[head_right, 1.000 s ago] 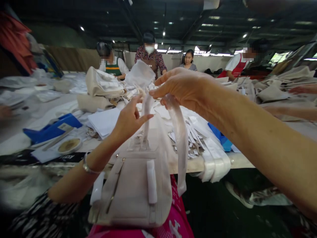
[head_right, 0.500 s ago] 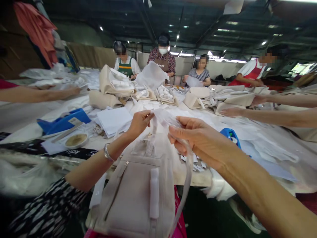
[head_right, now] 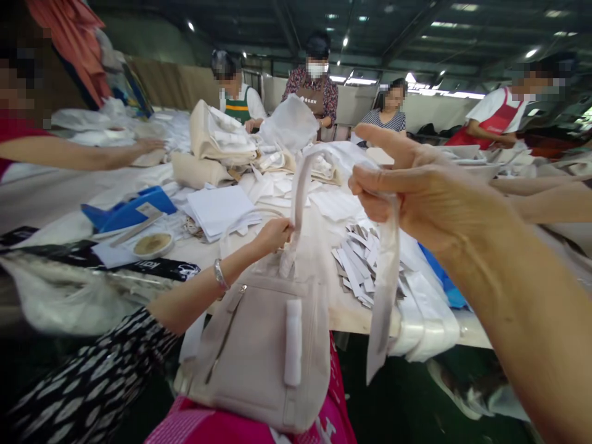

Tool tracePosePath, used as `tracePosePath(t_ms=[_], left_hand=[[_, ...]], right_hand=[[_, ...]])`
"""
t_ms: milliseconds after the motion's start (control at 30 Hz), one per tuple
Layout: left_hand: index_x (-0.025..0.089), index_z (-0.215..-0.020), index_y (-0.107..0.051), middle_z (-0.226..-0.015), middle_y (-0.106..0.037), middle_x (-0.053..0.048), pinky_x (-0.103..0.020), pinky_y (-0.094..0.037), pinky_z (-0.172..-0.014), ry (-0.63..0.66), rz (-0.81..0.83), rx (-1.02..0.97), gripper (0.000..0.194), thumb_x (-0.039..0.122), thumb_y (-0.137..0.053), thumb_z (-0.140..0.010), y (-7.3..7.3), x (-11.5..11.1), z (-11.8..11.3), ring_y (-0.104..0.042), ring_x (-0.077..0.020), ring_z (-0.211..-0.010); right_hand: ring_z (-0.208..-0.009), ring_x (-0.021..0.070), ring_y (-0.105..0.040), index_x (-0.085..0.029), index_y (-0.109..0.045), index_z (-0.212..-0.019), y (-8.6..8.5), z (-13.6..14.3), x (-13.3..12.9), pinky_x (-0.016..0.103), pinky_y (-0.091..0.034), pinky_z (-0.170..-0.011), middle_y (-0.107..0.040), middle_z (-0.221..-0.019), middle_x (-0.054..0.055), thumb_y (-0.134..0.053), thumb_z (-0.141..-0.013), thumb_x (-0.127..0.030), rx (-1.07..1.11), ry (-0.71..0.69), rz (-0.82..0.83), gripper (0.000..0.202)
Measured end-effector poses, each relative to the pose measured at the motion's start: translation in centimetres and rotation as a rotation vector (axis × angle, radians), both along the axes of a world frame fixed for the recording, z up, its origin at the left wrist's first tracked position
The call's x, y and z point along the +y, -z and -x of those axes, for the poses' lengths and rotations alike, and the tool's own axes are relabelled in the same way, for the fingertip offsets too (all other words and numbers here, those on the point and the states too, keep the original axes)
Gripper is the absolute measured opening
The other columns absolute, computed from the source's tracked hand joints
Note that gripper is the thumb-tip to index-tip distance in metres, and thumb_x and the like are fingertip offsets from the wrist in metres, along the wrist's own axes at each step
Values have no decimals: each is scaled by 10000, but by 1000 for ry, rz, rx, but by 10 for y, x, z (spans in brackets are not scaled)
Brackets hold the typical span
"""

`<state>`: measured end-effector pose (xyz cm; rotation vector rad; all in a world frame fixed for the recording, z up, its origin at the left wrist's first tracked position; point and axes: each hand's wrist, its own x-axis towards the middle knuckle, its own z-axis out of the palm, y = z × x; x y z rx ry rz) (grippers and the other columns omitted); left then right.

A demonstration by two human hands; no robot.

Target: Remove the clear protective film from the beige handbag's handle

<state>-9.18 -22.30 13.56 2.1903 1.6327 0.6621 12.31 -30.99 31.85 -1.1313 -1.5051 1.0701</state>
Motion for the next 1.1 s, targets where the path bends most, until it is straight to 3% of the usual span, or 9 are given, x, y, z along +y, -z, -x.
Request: tracePosePath(t_ms=[167, 233, 333, 500, 600, 733, 800, 933, 1100], left_hand=[[174, -950, -636, -879, -691, -88, -315, -429, -753, 6, 42, -24, 117, 227, -553, -886, -7, -30, 18, -627, -245, -875], [175, -822, -641, -802, -680, -56, -286, -429, -717, 87, 104, -46, 124, 227, -547, -883, -6, -63, 24, -625, -219, -813], [179, -771, -639, -687, -649, 11, -218, -431, -607, 257, 253, -104, 91, 193, -578, -838, 4, -126, 28, -608, -154, -664], [204, -1155, -588, -1141, -618, -41, -254, -479, -853, 637, 520, -431, 391, 140, -627, -771, 16, -202, 31, -592, -179, -978], [255, -1206, -593, -1219, -615, -24, -287, -418, -987, 705, 491, -471, 375, 161, -567, -844, 16, -204, 54, -561, -186, -1112], [181, -961, -629, -970, -662, -51, -324, -448, -894, 120, 276, -388, 206, 322, -489, -909, 39, -175, 111, -598, -208, -953], [161, -906, -605, -892, -656, -52, -323, -477, -795, -17, 329, -347, 294, 444, -537, -869, 60, -163, 134, -606, -222, -863], [154, -1116, -602, -1098, -679, -76, -341, -472, -899, 94, 496, -441, 470, 542, -562, -853, 89, -163, 143, -616, -262, -1020], [138, -1085, -658, -1111, -701, -70, -322, -467, -920, 158, 523, -620, 441, 485, -631, -814, 76, -181, 119, -622, -290, -1052]], right_hand=[[-586, 81, -506, -184, -554, -1199, 22, -1, 70, 231, -400, -586, -620, -853, -1, -592, -882, -272, -266, 204, -148, 331], [-827, 151, -591, -114, -446, -1328, 43, -1, 88, 323, -448, -775, -608, -1115, 120, -590, -883, -231, -406, 370, -144, 482], [-1207, 279, -453, -82, -477, -1325, 88, 9, 79, 448, -329, -1019, -445, -1368, 222, -661, -784, -79, -549, 471, -230, 571], [-1084, 241, -546, -170, -631, -1154, 173, 47, -23, 377, -446, -953, -626, -1119, 107, -548, -872, -106, -767, -188, -298, 301], [-999, 232, -581, -218, -671, -1011, 203, 53, -87, 349, -467, -877, -655, -1055, 74, -530, -868, -107, -824, -360, -304, 229], [-806, 222, -654, -237, -624, -861, 227, 21, -133, 308, -472, -713, -687, -868, 45, -427, -940, -251, -981, -198, -13, 213], [-761, 222, -677, -246, -584, -902, 240, 2, -143, 288, -477, -662, -700, -869, 31, -490, -899, -345, -976, -99, 195, 136], [-909, 239, -685, -231, -516, -1008, 267, -7, -150, 274, -511, -746, -685, -1035, 74, -595, -783, -427, -804, 57, 282, 309], [-1080, 238, -630, -205, -415, -1206, 289, 11, -146, 301, -469, -935, -604, -1220, 106, -500, -787, -353, -530, 270, 192, 452]])
